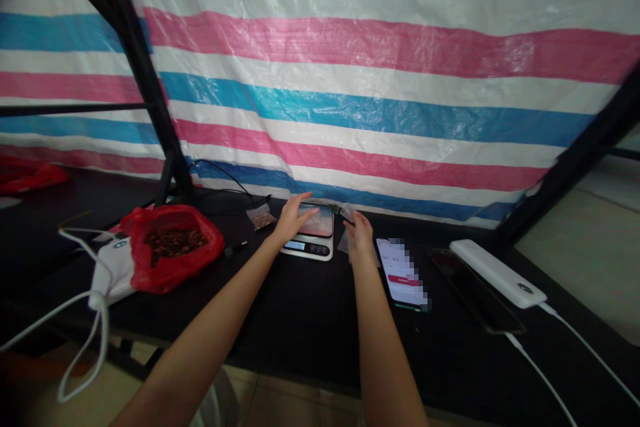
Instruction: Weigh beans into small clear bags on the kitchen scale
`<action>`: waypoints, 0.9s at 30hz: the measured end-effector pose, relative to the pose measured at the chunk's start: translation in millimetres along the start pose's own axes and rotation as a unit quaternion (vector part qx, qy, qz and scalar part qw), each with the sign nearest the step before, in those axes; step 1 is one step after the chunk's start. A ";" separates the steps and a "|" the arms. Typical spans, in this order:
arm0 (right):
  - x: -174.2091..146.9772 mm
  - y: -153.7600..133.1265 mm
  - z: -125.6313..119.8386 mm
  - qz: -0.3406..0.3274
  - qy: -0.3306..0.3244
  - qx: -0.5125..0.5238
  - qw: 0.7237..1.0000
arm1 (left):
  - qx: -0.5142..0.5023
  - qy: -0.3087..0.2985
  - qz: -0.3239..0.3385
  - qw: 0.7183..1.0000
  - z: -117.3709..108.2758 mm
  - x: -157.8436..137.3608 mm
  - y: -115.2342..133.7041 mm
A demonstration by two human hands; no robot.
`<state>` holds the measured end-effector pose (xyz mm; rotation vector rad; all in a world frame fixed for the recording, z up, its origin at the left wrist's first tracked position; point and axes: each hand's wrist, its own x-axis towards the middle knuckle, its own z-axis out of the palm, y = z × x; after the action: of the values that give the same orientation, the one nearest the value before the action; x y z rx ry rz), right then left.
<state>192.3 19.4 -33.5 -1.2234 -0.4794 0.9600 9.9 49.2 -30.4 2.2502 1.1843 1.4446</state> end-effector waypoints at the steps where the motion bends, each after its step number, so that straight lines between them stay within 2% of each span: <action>1: -1.2 -1.0 1.5 -0.004 -0.009 0.015 1.000 | 0.001 0.010 -0.002 1.000 -1.4 0.5 1.3; 4: -5.7 -3.7 7.9 -0.036 -0.048 0.070 0.996 | -0.001 0.042 -0.007 0.999 -6.1 1.1 2.8; 7: -12.4 -4.3 15.7 -0.095 -0.124 0.117 0.981 | -0.004 0.069 -0.008 0.998 -9.3 2.2 1.9; 11: -24.3 -0.2 25.7 -0.133 -0.209 0.120 0.961 | -0.011 0.115 -0.024 0.993 -13.4 6.7 10.0; 13: -30.9 3.3 30.6 -0.142 -0.233 0.110 0.956 | -0.028 0.153 -0.032 0.987 -23.6 5.4 22.4; 15: -39.0 7.1 36.3 -0.157 -0.258 0.089 0.949 | -0.052 0.183 -0.023 0.981 -45.0 -4.8 38.8; 18: -57.5 12.4 46.8 -0.206 -0.313 -0.004 0.927 | -0.064 0.199 -0.027 0.977 -92.0 -46.4 63.5; 20: -74.2 16.4 54.8 -0.272 -0.354 -0.105 0.889 | -0.059 0.239 -0.083 0.966 -120.7 -91.6 74.7; 21: -83.3 19.0 59.3 -0.303 -0.379 -0.156 0.860 | -0.058 0.281 -0.125 0.950 -131.0 -117.1 77.7; 23: -101.3 26.0 70.6 -0.348 -0.421 -0.229 0.806 | -0.063 0.386 -0.205 0.897 -142.3 -166.6 77.7; 24: -109.8 30.3 77.9 -0.362 -0.435 -0.252 0.785 | -0.064 0.412 -0.237 0.878 -144.2 -188.0 75.3; 27: -133.0 44.0 107.1 -0.413 -0.453 -0.295 0.733 | -0.100 0.404 -0.295 0.860 -144.9 -228.9 62.1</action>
<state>23.1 -27.8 -18.1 -0.8028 -2.0535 0.5374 -124.3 -189.9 -75.9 0.9457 1.6269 2.1235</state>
